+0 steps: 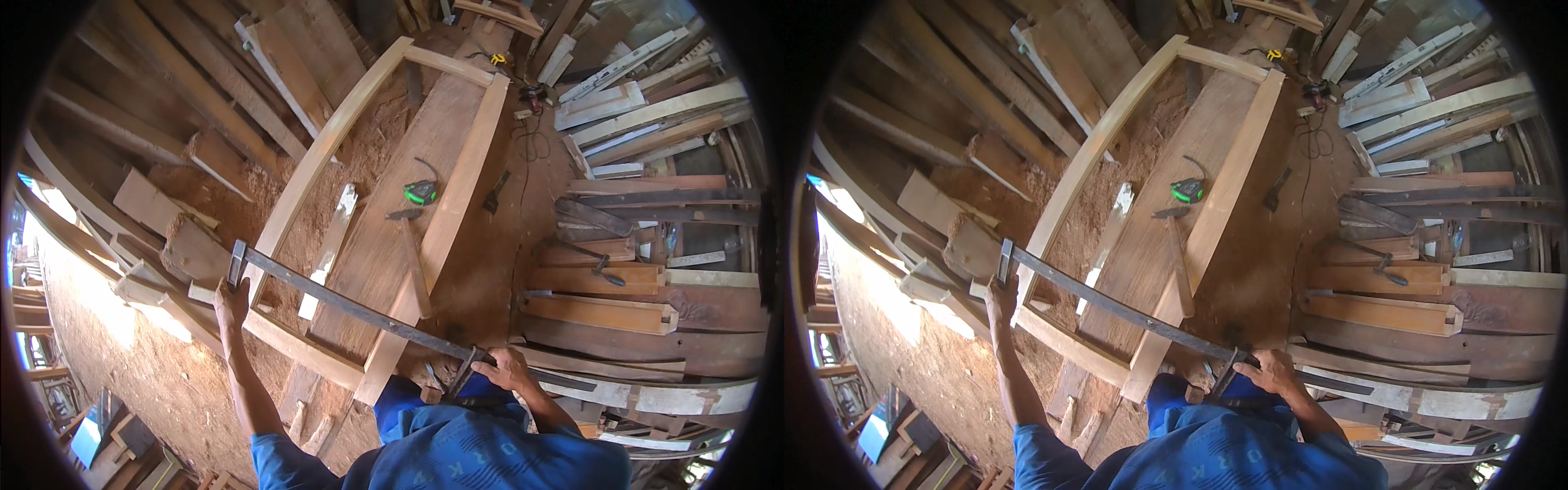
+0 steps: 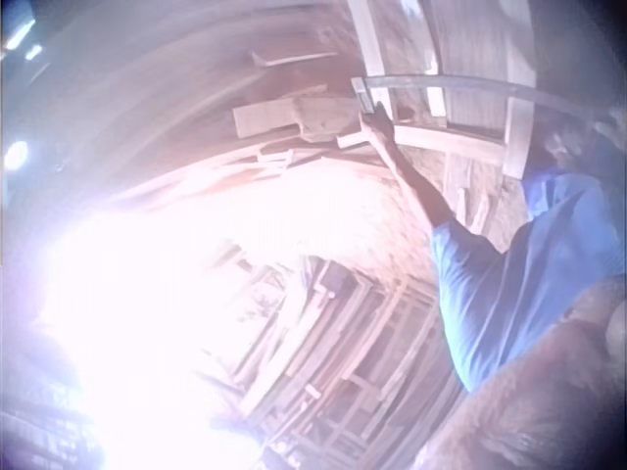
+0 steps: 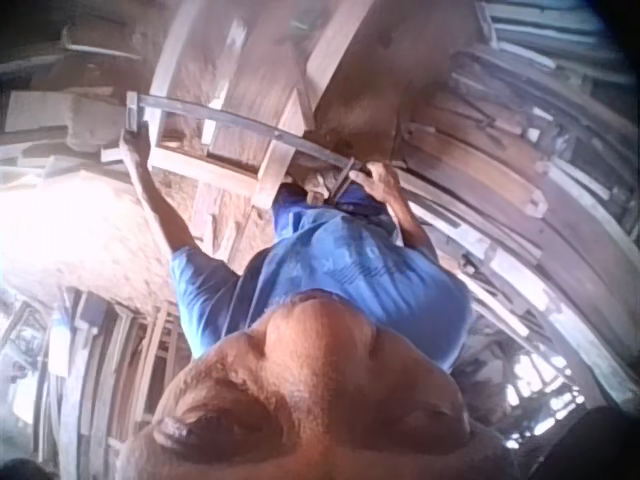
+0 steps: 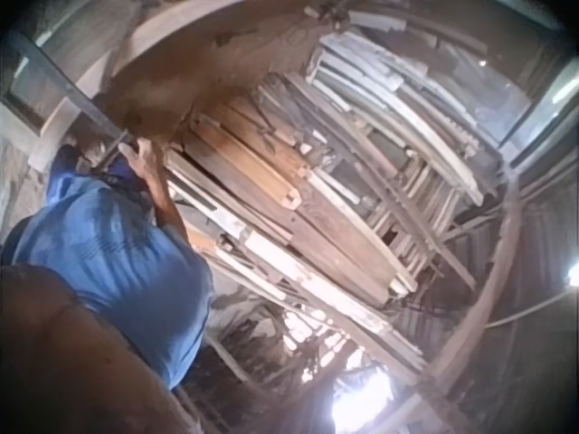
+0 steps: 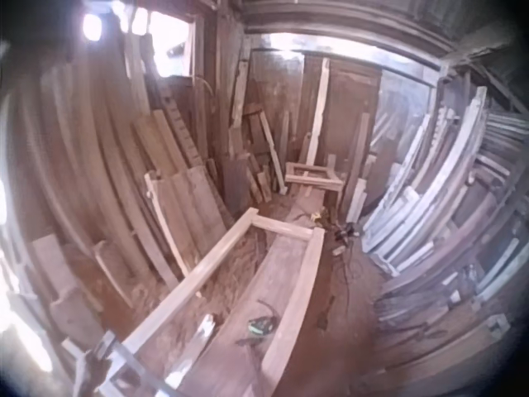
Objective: The person assembles a wood frame by hammering a joint and using a large carpenter's square to check alignment.
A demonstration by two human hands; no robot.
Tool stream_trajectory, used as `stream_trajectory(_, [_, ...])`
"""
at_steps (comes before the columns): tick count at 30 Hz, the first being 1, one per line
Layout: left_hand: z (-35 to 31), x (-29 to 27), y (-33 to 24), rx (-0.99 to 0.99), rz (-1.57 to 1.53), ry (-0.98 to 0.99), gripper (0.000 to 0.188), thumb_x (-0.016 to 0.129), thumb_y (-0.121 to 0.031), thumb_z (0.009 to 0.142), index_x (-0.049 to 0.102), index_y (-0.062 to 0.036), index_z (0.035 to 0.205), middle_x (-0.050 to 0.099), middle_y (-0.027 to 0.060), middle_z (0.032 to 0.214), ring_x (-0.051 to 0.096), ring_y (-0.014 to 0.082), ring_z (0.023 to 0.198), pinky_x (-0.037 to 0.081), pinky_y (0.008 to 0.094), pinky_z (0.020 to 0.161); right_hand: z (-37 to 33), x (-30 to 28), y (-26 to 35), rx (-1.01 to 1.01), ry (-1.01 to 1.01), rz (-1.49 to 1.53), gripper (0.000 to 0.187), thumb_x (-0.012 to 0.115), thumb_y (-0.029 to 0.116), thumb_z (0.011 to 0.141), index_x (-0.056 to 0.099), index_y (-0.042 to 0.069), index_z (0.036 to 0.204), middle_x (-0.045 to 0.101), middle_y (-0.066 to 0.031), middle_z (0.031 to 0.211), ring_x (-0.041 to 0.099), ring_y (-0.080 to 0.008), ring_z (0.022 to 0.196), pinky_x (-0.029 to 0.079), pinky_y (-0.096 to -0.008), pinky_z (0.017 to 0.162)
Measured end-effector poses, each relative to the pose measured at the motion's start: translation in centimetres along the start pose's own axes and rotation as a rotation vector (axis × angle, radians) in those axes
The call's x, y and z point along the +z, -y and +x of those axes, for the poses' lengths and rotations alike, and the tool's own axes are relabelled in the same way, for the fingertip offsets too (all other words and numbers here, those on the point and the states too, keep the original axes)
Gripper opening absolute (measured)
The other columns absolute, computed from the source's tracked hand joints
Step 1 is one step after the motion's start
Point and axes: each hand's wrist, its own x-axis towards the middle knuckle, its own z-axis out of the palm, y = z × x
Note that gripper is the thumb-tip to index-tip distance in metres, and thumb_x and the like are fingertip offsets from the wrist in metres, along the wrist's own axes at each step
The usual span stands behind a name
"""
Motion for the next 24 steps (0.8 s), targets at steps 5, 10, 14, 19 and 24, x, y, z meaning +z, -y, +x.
stream_trajectory(5, [0.1, 0.3, -9.3, 0.213, 0.029, -0.141, 0.038, 0.071, -0.034, 0.085, 0.056, -0.0008, 0.093, 0.065, 0.02, 0.081, 0.064, 0.0425, 0.077, 0.049, 0.0496, 0.071, 4.2, -6.5, -4.3, 0.062, 0.039, 0.042, 0.065, 0.062, 0.065, 0.083, 0.072, 0.004, 0.104, 0.07, -0.0206, 0.1, 0.066, -0.0403, 0.096, 0.051, -0.0468, 0.084])
stream_trajectory(10, [1.8, 5.4, -20.6, 0.426, 0.103, -0.221, 0.039, 0.069, -0.033, 0.089, 0.056, -0.0044, 0.112, 0.068, 0.0198, 0.092, 0.066, 0.0407, 0.086, 0.051, 0.0485, 0.075, 9.8, -15.1, -10.7, -0.144, -0.191, 0.193, 0.063, 0.065, 0.06, 0.083, 0.068, -0.002, 0.092, 0.065, -0.0268, 0.082, 0.065, -0.0442, 0.082, 0.05, -0.0471, 0.071])
stream_trajectory(14, [2.8, 10.2, -25.0, 0.352, 0.142, -0.205, 0.044, 0.069, -0.035, 0.086, 0.055, -0.0061, 0.116, 0.069, 0.0202, 0.098, 0.066, 0.0417, 0.093, 0.051, 0.0496, 0.08, 15.5, -21.0, -16.9, -0.114, -0.068, 0.049, 0.068, 0.063, 0.066, 0.083, 0.07, -0.001, 0.096, 0.067, -0.024, 0.086, 0.067, -0.0405, 0.085, 0.051, -0.0475, 0.076])
stream_trajectory(19, [4.9, 15.4, -31.5, 0.268, 0.152, -0.084, 0.048, 0.067, -0.032, 0.086, 0.052, -0.0048, 0.122, 0.068, 0.0237, 0.103, 0.065, 0.0443, 0.097, 0.051, 0.0503, 0.083, 19.7, -29.8, -21.1, -0.121, -0.099, 0.054, 0.068, 0.064, 0.065, 0.082, 0.066, -0.003, 0.08, 0.062, -0.0242, 0.072, 0.065, -0.0397, 0.073, 0.049, -0.0476, 0.065])
stream_trajectory(24, [11.1, 19.0, -36.1, 0.295, 0.218, -0.038, 0.052, 0.066, -0.027, 0.085, 0.05, -0.0017, 0.128, 0.065, 0.0275, 0.111, 0.062, 0.0472, 0.102, 0.048, 0.0535, 0.088, 25.6, -35.2, -21.6, -0.126, -0.22, 0.065, 0.063, 0.066, 0.062, 0.081, 0.065, -0.001, 0.079, 0.063, -0.0248, 0.076, 0.064, -0.0431, 0.076, 0.049, -0.0485, 0.067])
